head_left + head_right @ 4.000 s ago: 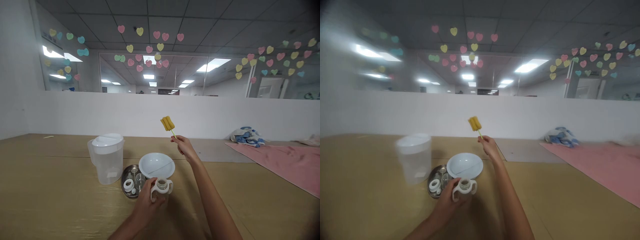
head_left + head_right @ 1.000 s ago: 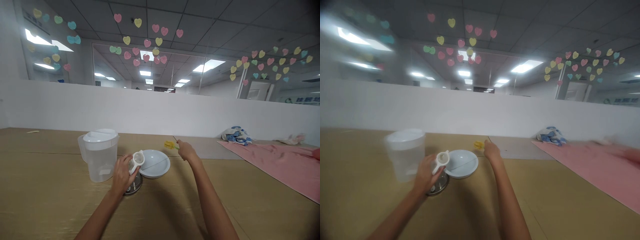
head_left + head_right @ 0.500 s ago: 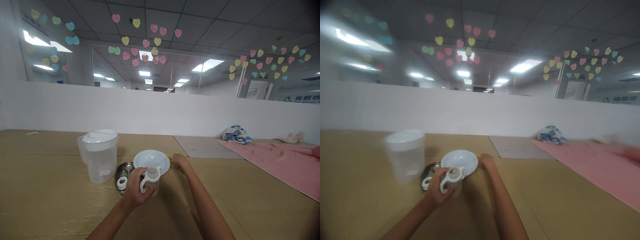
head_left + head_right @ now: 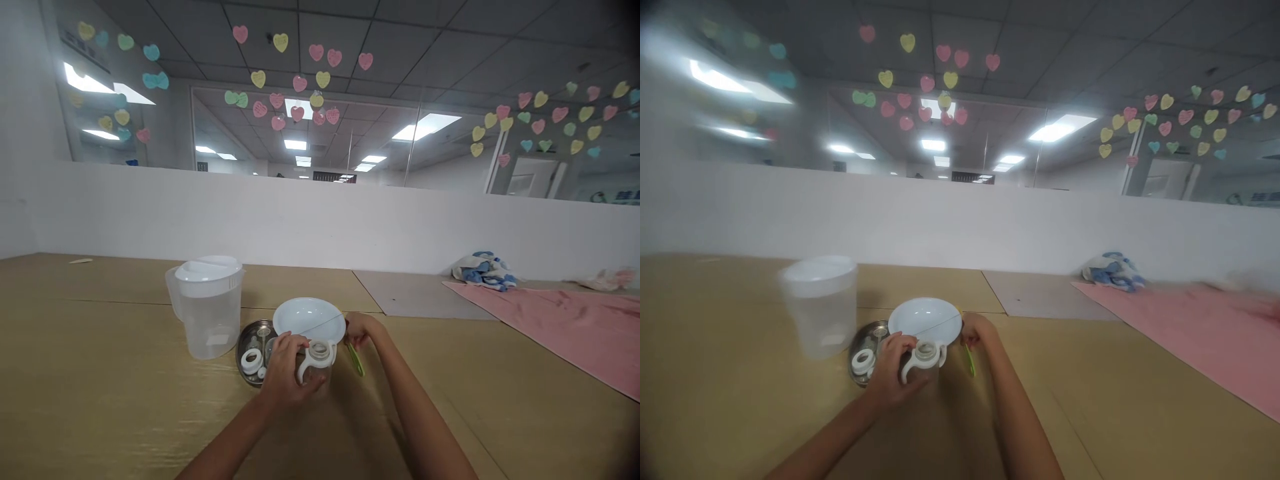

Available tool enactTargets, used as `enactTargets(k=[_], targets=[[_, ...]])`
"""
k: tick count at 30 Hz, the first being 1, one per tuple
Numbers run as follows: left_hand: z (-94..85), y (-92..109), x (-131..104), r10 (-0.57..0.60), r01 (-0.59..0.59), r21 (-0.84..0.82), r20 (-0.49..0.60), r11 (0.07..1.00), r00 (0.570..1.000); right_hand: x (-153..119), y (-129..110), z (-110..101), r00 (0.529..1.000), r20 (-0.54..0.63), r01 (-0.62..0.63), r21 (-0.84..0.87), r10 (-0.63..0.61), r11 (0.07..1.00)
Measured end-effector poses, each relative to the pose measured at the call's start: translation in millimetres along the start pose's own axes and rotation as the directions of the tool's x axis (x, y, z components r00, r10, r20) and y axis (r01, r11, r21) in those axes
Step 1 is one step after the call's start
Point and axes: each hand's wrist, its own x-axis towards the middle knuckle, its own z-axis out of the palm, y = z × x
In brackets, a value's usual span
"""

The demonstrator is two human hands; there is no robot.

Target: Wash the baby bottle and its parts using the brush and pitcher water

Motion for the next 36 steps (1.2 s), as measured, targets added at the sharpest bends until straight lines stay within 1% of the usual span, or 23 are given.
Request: enactTargets(k=[3,8,10,11,13,14,15,17,18,20,22,24,27,30,33,36], targets=[[0.2,-0.7,-0.2,-0.011,0.01,0.024,0.04,1.0,0.999,0.3,0.7,-1.6,0.999,-0.035,0.017,0.04,-0.016,0.999],[-4.9,-3.3,0.4,0.004,-0.008,0.046,0.091,0.999,0.996,0.9,-2.9,-6.5,0.982,-0.178,0.067,0.059,-0.056,0.996],[-10.9,-8.9,2.5,0.006,-0.01,0.055,0.078,0.998,0.997,1.2,-4.7,-8.1,0.969,-0.237,0.081,0.055,-0.066,0.995],[-14.8,-13.3,3.8,-0.015,0.011,0.071,0.054,0.997,0.998,1.3,-5.4,-8.6,0.962,-0.265,0.085,0.055,-0.067,0.995],[-23.4,-24.6,6.6,-0.115,0.118,0.135,-0.027,0.984,0.993,2.2,-6.4,-8.4,0.947,-0.314,0.085,0.056,-0.064,0.995],[-27.7,-31.0,8.0,-0.19,0.201,0.178,-0.074,0.963,0.979,3.0,-6.8,-7.8,0.94,-0.337,0.084,0.056,-0.06,0.995],[-31.7,-37.7,9.1,-0.257,0.273,0.222,-0.099,0.936,0.961,4.1,-7.1,-6.8,0.931,-0.36,0.081,0.055,-0.056,0.995],[-37.9,-50.3,10.6,-0.357,0.37,0.325,-0.099,0.87,0.929,6.8,-7.9,-4.3,0.909,-0.412,0.086,0.045,-0.06,0.995],[-39.7,-55.8,10.8,-0.396,0.39,0.383,-0.068,0.837,0.916,8.3,-8.4,-2.8,0.895,-0.441,0.098,0.037,-0.072,0.995],[-40.6,-64.3,10.4,-0.467,0.382,0.489,0.06,0.784,0.882,11.1,-9.8,0.2,0.861,-0.498,0.131,0.016,-0.105,0.991],[-38.8,-69.4,9.0,-0.518,0.341,0.554,0.199,0.76,0.832,13.2,-11.4,2.8,0.831,-0.54,0.155,-0.003,-0.132,0.988],[-36.0,-72.1,7.1,-0.543,0.311,0.58,0.281,0.753,0.792,14.1,-12.7,4.6,0.809,-0.571,0.158,-0.014,-0.137,0.987],[-33.3,-74.2,4.4,-0.555,0.293,0.598,0.316,0.746,0.769,13.2,-14.1,5.4,0.774,-0.62,0.154,-0.015,-0.13,0.988],[-32.8,-75.9,3.1,-0.562,0.277,0.616,0.332,0.737,0.757,10.2,-16.5,3.6,0.722,-0.68,0.167,-0.002,-0.124,0.986],[-33.4,-76.4,2.7,-0.562,0.268,0.63,0.326,0.729,0.761,5.4,-22.2,-0.1,0.656,-0.743,0.21,0.014,-0.13,0.978],[-34.2,-75.0,2.3,-0.565,0.275,0.645,0.296,0.713,0.77,-1.8,-31.6,-4.1,0.591,-0.789,0.289,0.012,-0.169,0.957]])
